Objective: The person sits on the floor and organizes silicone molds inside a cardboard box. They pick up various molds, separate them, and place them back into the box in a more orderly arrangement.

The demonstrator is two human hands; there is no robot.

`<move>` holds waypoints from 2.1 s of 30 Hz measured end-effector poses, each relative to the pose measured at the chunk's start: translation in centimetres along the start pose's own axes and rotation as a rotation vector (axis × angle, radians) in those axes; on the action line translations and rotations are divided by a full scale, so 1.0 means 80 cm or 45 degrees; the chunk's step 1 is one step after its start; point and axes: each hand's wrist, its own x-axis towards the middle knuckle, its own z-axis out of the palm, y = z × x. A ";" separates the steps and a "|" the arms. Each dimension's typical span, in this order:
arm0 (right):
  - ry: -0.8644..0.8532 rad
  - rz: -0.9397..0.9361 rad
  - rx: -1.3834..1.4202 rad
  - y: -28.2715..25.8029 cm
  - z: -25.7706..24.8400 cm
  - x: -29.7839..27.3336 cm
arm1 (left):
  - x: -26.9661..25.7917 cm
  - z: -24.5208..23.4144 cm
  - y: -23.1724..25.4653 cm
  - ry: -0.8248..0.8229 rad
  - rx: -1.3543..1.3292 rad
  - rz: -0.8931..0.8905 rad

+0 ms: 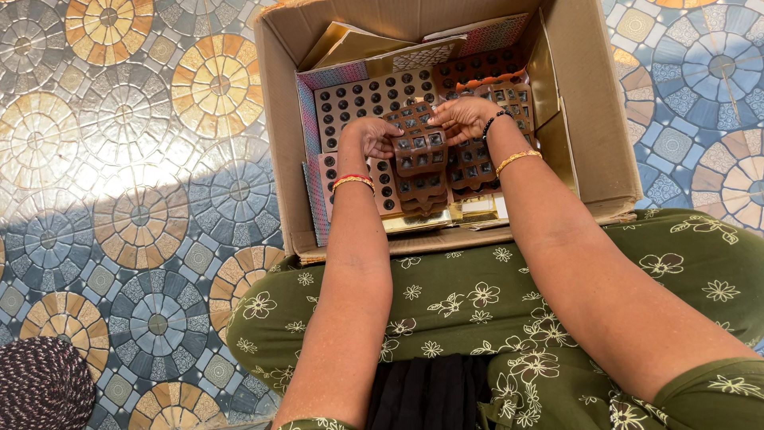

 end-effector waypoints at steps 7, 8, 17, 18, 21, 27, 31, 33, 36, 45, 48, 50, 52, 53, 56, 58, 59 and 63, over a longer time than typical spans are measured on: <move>-0.018 0.276 -0.332 0.005 0.006 0.020 | 0.025 -0.001 -0.010 -0.061 0.345 -0.182; -0.015 0.261 -0.338 0.006 0.005 0.022 | 0.029 0.001 -0.009 -0.071 0.391 -0.213; 0.039 0.359 -0.610 0.005 0.028 0.021 | 0.028 0.006 -0.005 0.055 0.626 -0.276; 0.034 0.364 -0.604 0.005 0.028 0.019 | 0.023 0.007 -0.002 0.058 0.642 -0.250; 0.035 0.379 -0.601 0.003 0.026 0.015 | 0.009 0.009 0.004 0.124 0.622 -0.164; 0.096 0.211 -0.545 -0.004 0.014 0.011 | 0.029 0.003 0.001 0.331 0.639 0.019; 0.137 0.155 -0.623 -0.001 0.023 0.012 | 0.047 -0.002 0.001 0.341 0.659 0.129; 0.135 0.164 -0.627 -0.004 0.021 0.012 | 0.038 0.000 0.004 0.435 0.688 0.130; 0.236 0.143 -0.591 -0.012 0.002 0.013 | 0.009 0.014 0.022 0.634 0.755 0.114; 1.248 0.072 -0.312 0.046 -0.139 0.021 | -0.010 0.046 0.040 0.653 0.903 0.018; 1.256 0.165 -0.501 0.071 -0.164 0.024 | -0.012 0.037 0.035 0.640 0.931 0.043; 1.156 0.248 -0.570 0.070 -0.163 0.027 | -0.014 0.032 0.038 0.657 0.905 0.056; 1.100 0.250 -0.626 0.066 -0.150 0.024 | -0.012 0.031 0.047 0.700 0.874 0.119; 1.097 0.211 -0.647 0.066 -0.143 0.019 | -0.011 0.031 0.052 0.722 0.858 0.149; 1.085 0.261 -0.716 0.053 -0.123 0.008 | -0.005 0.031 0.060 0.731 0.921 0.273; 1.084 0.306 -0.747 0.046 -0.111 0.004 | -0.003 0.035 0.066 0.695 0.972 0.296; 1.088 0.304 -0.757 0.043 -0.107 0.001 | -0.004 0.037 0.067 0.677 0.997 0.308; 1.079 0.242 -0.691 0.034 -0.098 -0.012 | -0.009 0.042 0.070 0.636 1.076 0.306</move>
